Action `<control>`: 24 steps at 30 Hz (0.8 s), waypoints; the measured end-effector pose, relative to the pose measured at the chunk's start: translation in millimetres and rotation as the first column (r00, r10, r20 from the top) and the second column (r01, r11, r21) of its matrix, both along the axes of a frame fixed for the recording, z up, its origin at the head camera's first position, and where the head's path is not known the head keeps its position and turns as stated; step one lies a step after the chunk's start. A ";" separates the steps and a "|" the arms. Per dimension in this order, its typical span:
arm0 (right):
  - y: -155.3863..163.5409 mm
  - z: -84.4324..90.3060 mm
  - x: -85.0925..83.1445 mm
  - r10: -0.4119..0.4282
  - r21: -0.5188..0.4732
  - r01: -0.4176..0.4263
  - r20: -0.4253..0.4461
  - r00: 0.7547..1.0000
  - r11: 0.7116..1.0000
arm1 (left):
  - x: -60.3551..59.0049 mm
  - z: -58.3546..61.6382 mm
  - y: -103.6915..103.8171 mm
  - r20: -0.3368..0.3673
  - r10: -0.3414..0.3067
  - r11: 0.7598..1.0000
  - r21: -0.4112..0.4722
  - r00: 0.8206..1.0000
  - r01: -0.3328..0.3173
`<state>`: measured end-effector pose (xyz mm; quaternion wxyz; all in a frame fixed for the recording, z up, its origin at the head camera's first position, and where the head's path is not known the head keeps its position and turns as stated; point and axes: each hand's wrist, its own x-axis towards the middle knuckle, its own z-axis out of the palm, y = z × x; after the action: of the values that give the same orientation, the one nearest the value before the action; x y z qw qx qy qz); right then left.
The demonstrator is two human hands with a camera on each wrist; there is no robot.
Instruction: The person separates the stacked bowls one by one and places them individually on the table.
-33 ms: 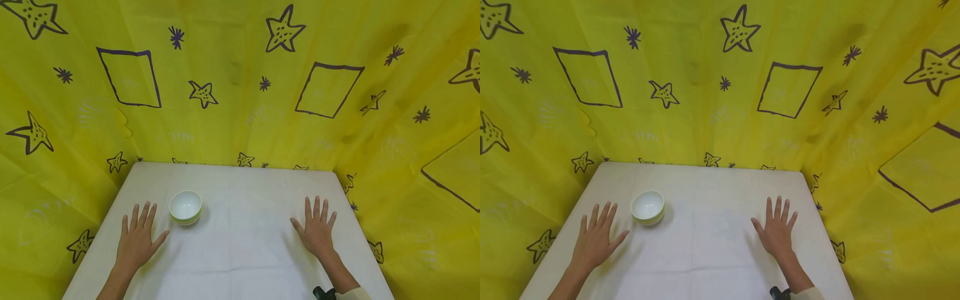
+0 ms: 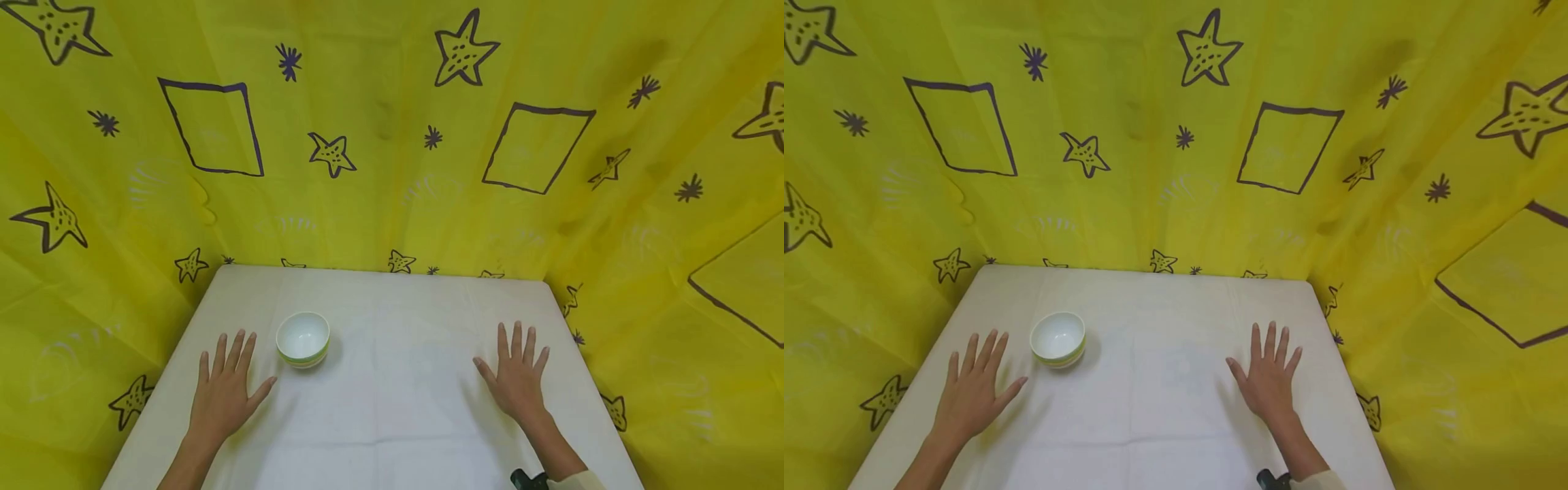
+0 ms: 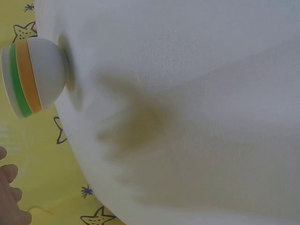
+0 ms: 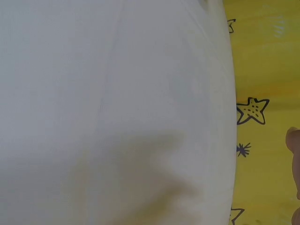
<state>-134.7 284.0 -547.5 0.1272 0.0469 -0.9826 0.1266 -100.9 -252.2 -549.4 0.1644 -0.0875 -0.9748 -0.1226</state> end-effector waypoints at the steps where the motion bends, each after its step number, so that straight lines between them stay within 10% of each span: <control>1: -0.3 -0.3 0.1 0.000 0.000 0.000 0.003 1.000 1.000 | 0.0 -0.3 0.1 -0.002 -0.001 1.000 0.001 1.000 0.001; 24: -23.6 -16.7 -2.4 -0.005 -0.107 0.013 0.078 0.997 0.994 | -2.7 -6.7 6.5 0.015 0.000 0.999 0.045 1.000 0.000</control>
<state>-137.1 260.4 -564.2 0.0916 0.0307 -0.9789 0.1803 -103.6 -245.7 -556.1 0.1592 -0.0830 -0.9730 -0.1450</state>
